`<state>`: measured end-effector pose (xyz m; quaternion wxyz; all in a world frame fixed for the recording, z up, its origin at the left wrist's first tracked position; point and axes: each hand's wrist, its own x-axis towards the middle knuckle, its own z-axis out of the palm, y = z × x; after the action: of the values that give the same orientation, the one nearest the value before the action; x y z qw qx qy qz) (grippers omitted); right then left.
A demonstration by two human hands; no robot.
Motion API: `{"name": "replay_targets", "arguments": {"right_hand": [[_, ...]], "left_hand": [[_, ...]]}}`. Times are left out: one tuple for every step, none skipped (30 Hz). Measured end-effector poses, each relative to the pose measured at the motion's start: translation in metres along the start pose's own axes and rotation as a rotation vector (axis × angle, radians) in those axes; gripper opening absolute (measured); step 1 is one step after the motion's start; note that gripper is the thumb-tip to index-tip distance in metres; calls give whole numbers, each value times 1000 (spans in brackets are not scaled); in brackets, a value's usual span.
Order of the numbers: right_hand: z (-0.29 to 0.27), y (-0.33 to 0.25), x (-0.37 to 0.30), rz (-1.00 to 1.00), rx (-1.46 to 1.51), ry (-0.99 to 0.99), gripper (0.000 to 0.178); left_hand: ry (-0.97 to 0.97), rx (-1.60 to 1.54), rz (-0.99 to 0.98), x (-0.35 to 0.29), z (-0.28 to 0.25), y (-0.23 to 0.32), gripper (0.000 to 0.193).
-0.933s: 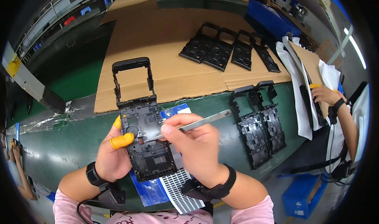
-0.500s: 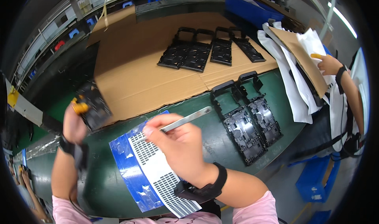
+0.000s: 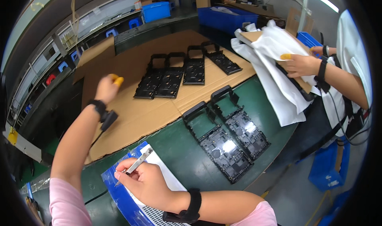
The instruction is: Assembling small components into a plastic electronic device housing using tweezers and a pen.
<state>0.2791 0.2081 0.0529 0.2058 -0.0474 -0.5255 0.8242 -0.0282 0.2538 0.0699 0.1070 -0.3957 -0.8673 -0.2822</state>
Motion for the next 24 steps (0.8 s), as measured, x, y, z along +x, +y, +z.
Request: {"name": "replay_targets", "arguments": {"right_hand": [[-1,4,3,15,5,7,10],[2,5,5,31,18,-1,10],[3,2,7,66,22,-23,12],[0,2,10,62,15,-10,12],[-3,4,13,42,-7,11,11],[-6,7,16,32,-26,39,11],[-5,5,17,7,-10,68,10],[-4,0,18,21,-2,66,10],[-6,-7,19,28,15,63,10],[-8,-13,20,34,39,53,10],[-8,-17,20,19,55,43,10],[-6,-19,20,2,90,55,9],[-9,-19,21,1,55,59,9],[-14,-18,22,0,15,70,8],[-15,-16,23,8,17,72,7],[-13,-13,23,14,23,55,7],[-12,-10,24,28,16,62,7],[-12,-9,25,43,10,73,7],[-10,-10,24,107,11,74,6],[-7,-8,23,116,9,71,6],[-1,-6,21,191,24,57,6],[2,-4,19,263,26,59,6],[1,2,17,277,-54,38,7],[-2,8,15,282,-63,38,7]], "left_hand": [[-6,68,24,10,19,8,25],[-84,152,-63,21,32,3,26],[-167,184,-130,28,45,-8,26],[-264,203,-187,32,56,-4,26],[-268,198,-182,36,60,-6,26],[-290,130,-174,35,60,-4,25],[-309,66,-173,31,54,-5,25],[-240,-30,-198,26,45,-8,24],[-141,-163,-194,18,35,-9,21],[-32,-284,-192,9,24,-15,18],[-11,-476,-223,-7,12,-24,14],[24,-674,-237,-21,-3,-32,10],[35,-881,-303,-42,-14,-28,11],[105,-1083,-378,-69,-27,-9,18],[86,-1216,-493,-96,-46,4,21],[56,-1341,-477,-119,-58,-7,23],[-116,-1473,-436,-141,-66,-26,23],[-222,-1608,-436,-165,-84,0,20],[-302,-1761,-590,-187,-96,4,21],[-304,-1800,-525,-210,-95,-4,28],[-282,-1824,-459,-231,-105,-7,33],[-276,-1859,-390,-243,-111,-5,38],[-227,-1808,-449,-250,-118,0,40],[-177,-1756,-503,-254,-126,8,42]]}}
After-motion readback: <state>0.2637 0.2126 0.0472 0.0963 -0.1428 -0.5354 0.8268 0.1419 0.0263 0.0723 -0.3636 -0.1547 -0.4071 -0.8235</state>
